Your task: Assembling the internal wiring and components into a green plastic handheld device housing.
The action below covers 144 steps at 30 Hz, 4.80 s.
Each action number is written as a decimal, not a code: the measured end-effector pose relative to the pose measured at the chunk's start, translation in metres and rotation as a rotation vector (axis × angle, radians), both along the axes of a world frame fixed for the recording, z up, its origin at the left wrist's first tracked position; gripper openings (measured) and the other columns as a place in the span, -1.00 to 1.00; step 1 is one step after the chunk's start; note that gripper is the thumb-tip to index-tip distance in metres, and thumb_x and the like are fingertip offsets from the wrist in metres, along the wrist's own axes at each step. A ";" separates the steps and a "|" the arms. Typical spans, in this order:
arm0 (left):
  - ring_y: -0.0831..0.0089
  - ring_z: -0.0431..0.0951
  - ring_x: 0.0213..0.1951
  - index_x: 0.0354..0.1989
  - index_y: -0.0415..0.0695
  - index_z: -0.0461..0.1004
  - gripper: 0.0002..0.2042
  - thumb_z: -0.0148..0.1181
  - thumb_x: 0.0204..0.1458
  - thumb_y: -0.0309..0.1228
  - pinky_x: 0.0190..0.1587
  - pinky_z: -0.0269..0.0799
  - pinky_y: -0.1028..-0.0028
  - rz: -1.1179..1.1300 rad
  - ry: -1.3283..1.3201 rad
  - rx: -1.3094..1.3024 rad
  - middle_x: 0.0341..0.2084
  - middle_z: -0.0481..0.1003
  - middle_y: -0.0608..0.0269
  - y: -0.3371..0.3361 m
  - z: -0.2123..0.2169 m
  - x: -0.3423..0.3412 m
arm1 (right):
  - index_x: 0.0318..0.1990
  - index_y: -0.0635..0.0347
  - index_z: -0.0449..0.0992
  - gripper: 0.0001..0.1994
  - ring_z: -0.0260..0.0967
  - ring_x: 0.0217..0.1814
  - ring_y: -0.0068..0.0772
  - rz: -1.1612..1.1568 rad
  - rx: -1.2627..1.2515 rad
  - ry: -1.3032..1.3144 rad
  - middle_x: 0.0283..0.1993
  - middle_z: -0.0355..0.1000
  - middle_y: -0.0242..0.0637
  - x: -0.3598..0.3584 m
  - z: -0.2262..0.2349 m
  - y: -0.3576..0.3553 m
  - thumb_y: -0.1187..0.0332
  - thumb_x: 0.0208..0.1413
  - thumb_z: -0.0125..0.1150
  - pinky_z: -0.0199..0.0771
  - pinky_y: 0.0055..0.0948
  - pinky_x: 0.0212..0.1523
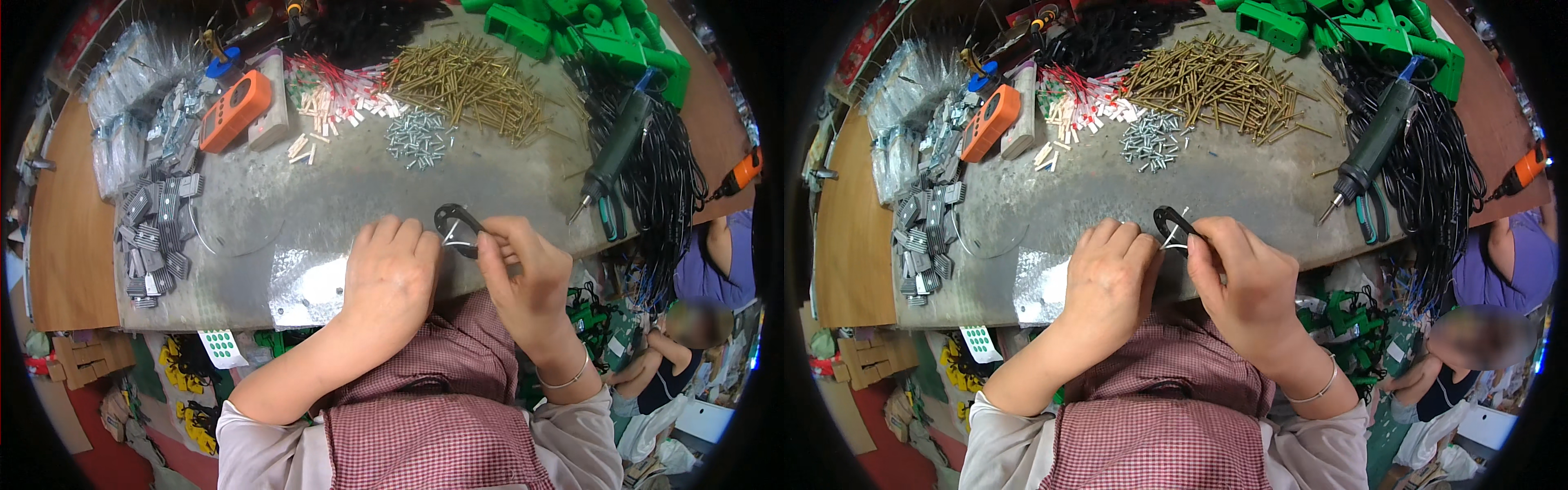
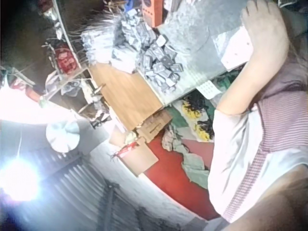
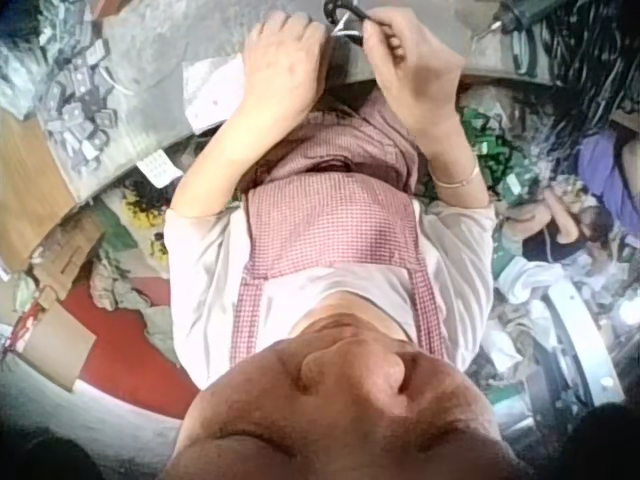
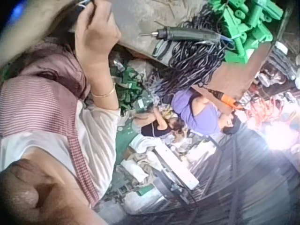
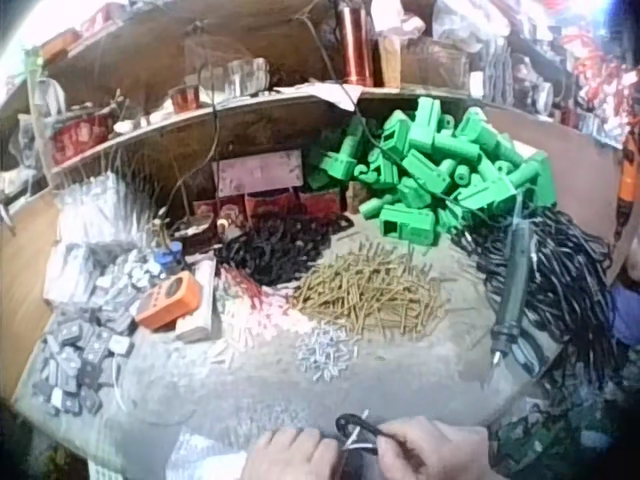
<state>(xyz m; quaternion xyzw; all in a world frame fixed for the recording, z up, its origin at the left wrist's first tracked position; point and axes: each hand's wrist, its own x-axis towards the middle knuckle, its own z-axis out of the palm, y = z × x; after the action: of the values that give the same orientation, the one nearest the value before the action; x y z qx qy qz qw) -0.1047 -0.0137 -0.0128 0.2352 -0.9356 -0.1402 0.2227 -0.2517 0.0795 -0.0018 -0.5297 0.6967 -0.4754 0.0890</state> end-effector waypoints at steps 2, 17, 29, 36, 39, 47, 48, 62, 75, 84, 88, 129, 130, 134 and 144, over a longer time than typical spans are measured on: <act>0.10 0.43 -0.31 -0.39 -0.21 0.42 -0.87 0.26 -0.09 -0.53 -0.26 0.32 0.21 0.022 0.007 0.028 -0.42 0.41 0.09 0.002 -0.001 0.002 | -0.23 0.21 0.48 -0.90 0.49 -0.49 -0.19 0.042 0.036 0.177 -0.45 0.47 -0.21 0.001 -0.002 -0.001 0.50 0.10 0.25 0.46 -0.37 -0.46; 0.16 0.43 -0.34 -0.48 -0.16 0.42 -0.89 0.27 -0.13 -0.51 -0.30 0.36 0.23 0.144 -0.009 -0.027 -0.47 0.38 0.18 0.003 -0.002 0.008 | -0.28 0.17 0.49 -0.92 0.44 -0.55 -0.30 0.059 0.096 0.209 -0.51 0.43 -0.28 0.009 -0.001 0.005 0.46 0.09 0.27 0.39 -0.39 -0.53; 0.01 0.45 -0.08 0.27 -0.27 0.20 -0.15 0.48 -0.27 -0.31 0.04 0.33 0.13 0.057 0.002 0.076 -0.09 0.42 -0.05 -0.002 0.000 0.046 | -0.27 0.14 0.44 -0.88 0.46 -0.48 -0.08 0.121 0.110 0.091 -0.45 0.45 -0.21 0.035 -0.005 -0.005 0.40 0.10 0.27 0.44 -0.22 -0.47; 0.00 0.44 -0.14 0.30 -0.24 0.23 -0.09 0.51 -0.32 -0.23 -0.04 0.34 0.16 -0.003 0.032 0.048 -0.14 0.44 -0.03 -0.009 -0.005 0.057 | -0.12 0.22 0.44 -0.81 0.49 -0.39 -0.02 0.347 0.152 -0.061 -0.37 0.49 -0.13 0.038 -0.005 -0.002 0.43 0.14 0.23 0.45 -0.19 -0.40; 0.00 0.44 -0.17 0.26 -0.25 0.27 -0.11 0.52 -0.33 -0.20 -0.09 0.34 0.16 -0.050 0.049 0.093 -0.22 0.45 0.01 -0.015 -0.004 0.058 | -0.02 0.24 0.44 -0.74 0.50 -0.31 -0.01 0.341 0.142 -0.092 -0.32 0.50 -0.09 0.036 -0.007 -0.004 0.45 0.14 0.21 0.47 -0.19 -0.34; 0.03 0.48 -0.14 0.11 -0.18 0.39 -0.26 0.52 -0.35 -0.25 -0.08 0.37 0.18 -0.054 0.032 0.100 -0.16 0.48 0.06 -0.016 0.003 0.048 | -0.07 0.23 0.48 -0.76 0.48 -0.24 -0.07 0.307 0.260 0.086 -0.25 0.43 -0.17 0.027 -0.001 -0.016 0.44 0.09 0.23 0.50 -0.18 -0.26; 0.04 0.49 -0.13 0.07 -0.17 0.41 -0.31 0.51 -0.35 -0.29 -0.07 0.38 0.19 -0.050 0.046 0.107 -0.14 0.49 0.07 -0.016 0.003 0.046 | -0.13 0.22 0.49 -0.80 0.46 -0.23 -0.10 0.330 0.257 0.186 -0.26 0.40 -0.21 0.024 -0.001 -0.017 0.42 0.08 0.25 0.50 -0.18 -0.27; 0.02 0.47 -0.12 -0.02 -0.20 0.37 -0.39 0.40 -0.38 -0.39 -0.04 0.35 0.17 -0.079 0.004 0.181 -0.17 0.47 0.05 -0.013 0.007 0.045 | -0.37 0.14 0.50 -0.88 0.39 -0.18 -0.21 0.345 0.145 0.106 -0.20 0.30 -0.25 0.021 -0.015 -0.012 0.35 0.00 0.31 0.52 -0.26 -0.32; -0.01 0.49 -0.17 0.02 -0.25 0.34 -0.37 0.38 -0.37 -0.49 -0.13 0.44 0.19 -0.051 0.081 0.070 -0.18 0.46 -0.01 -0.015 -0.004 0.047 | -0.19 0.10 0.55 -0.80 0.39 -0.14 -0.19 0.410 0.038 0.085 -0.22 0.37 -0.25 0.018 -0.023 -0.020 0.39 -0.01 0.30 0.54 -0.28 -0.27; 0.00 0.47 -0.15 0.00 -0.20 0.35 -0.31 0.56 -0.36 -0.27 -0.11 0.38 0.17 -0.062 0.006 0.164 -0.13 0.45 0.04 -0.014 0.003 0.050 | -0.20 0.19 0.53 -0.81 0.44 -0.32 -0.11 0.542 0.219 -0.051 -0.33 0.44 -0.18 0.008 -0.014 -0.036 0.31 0.08 0.27 0.47 -0.26 -0.29; -0.04 0.48 -0.13 0.04 -0.26 0.36 -0.29 0.53 -0.33 -0.24 -0.08 0.39 0.16 -0.108 0.035 0.098 -0.09 0.44 -0.09 -0.016 0.001 0.057 | -0.20 0.18 0.56 -0.77 0.47 -0.16 0.04 0.649 0.416 -0.023 -0.23 0.50 -0.07 -0.033 0.020 -0.049 0.22 0.16 0.19 0.47 -0.11 -0.13; 0.07 0.42 0.17 0.13 -0.24 0.46 -0.41 0.35 -0.03 -0.12 0.17 0.34 0.20 0.199 0.532 0.528 0.13 0.43 -0.09 -0.025 0.024 0.128 | 0.05 0.17 0.50 -0.49 0.43 0.00 -0.11 0.150 -0.381 0.251 -0.08 0.47 -0.11 -0.042 0.077 -0.121 0.15 -0.04 0.45 0.52 -0.22 -0.06; 0.10 0.40 0.20 0.31 -0.31 0.21 -0.16 0.34 -0.01 0.04 0.21 0.32 0.19 0.056 0.780 0.871 0.21 0.34 -0.06 -0.023 0.043 0.097 | 0.11 0.19 0.47 -0.44 0.41 0.03 -0.09 0.286 -0.457 0.345 -0.05 0.46 -0.12 -0.015 0.075 -0.106 0.18 -0.06 0.44 0.52 -0.22 -0.06; 0.09 0.40 0.20 0.41 -0.30 -0.03 -0.03 0.29 -0.03 0.06 0.22 0.35 0.15 0.101 1.009 1.167 0.24 0.29 -0.09 -0.016 0.052 0.064 | 0.11 0.15 0.51 -0.43 0.47 -0.01 -0.06 0.530 -0.357 0.208 -0.08 0.51 -0.12 0.040 0.071 -0.059 0.22 -0.11 0.48 0.50 -0.16 -0.01; -0.16 0.51 0.04 0.48 -0.10 -0.23 0.03 0.31 -0.11 -0.12 -0.15 0.64 0.05 -0.001 1.043 1.447 0.16 0.31 -0.14 -0.020 0.059 0.073 | -0.33 0.20 0.57 -0.85 0.45 -0.10 -0.05 -0.158 0.399 0.986 -0.24 0.47 -0.12 -0.188 -0.011 -0.068 0.47 -0.11 0.20 0.52 -0.15 -0.08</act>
<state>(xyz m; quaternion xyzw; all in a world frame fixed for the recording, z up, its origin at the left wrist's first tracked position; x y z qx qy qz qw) -0.0313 -0.0340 0.0459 0.2241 -0.3978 -0.7860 0.4169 -0.4392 0.0110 -0.0129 -0.6090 0.7703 -0.0340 -0.1858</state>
